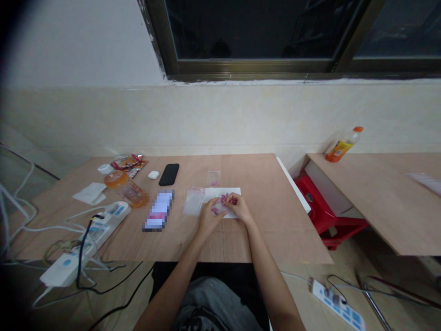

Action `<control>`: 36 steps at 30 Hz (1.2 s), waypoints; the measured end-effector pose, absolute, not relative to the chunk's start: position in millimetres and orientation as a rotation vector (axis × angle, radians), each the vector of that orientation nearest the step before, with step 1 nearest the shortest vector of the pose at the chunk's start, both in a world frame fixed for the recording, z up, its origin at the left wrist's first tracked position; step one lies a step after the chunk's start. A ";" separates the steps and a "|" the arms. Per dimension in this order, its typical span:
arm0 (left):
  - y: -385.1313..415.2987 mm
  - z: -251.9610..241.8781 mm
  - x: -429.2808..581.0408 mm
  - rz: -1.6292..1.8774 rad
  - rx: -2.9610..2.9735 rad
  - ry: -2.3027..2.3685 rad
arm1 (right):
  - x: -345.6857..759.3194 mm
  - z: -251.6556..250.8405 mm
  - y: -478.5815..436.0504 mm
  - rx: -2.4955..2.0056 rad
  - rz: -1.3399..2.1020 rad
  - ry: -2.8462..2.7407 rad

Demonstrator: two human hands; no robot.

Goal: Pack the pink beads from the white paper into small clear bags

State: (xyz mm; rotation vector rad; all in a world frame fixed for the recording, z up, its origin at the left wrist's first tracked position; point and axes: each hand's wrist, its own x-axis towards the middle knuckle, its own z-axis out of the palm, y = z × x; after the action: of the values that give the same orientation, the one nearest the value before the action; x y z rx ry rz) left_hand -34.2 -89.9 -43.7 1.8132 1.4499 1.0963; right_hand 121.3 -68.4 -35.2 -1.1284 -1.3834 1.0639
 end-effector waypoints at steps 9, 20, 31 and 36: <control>-88.2 -47.3 -32.8 1.184 1.735 1.432 | 119.1 -22.2 -89.6 -1.112 0.931 -1.495; -71.4 -38.2 -48.5 1.194 1.352 1.228 | 121.4 -32.9 -88.2 -1.161 0.813 -1.304; -77.3 -27.7 -56.3 1.095 1.206 1.202 | 112.2 -39.0 -96.2 -1.192 0.703 -1.239; -78.8 -26.9 -58.4 1.099 1.175 1.181 | 112.6 -46.3 -101.3 -1.168 0.788 -1.208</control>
State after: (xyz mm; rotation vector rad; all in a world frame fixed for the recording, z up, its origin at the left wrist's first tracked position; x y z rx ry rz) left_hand -58.4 -78.8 -26.9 1.1748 1.1810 1.0989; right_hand 112.6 -101.3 -46.3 -1.1683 -1.2075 0.7877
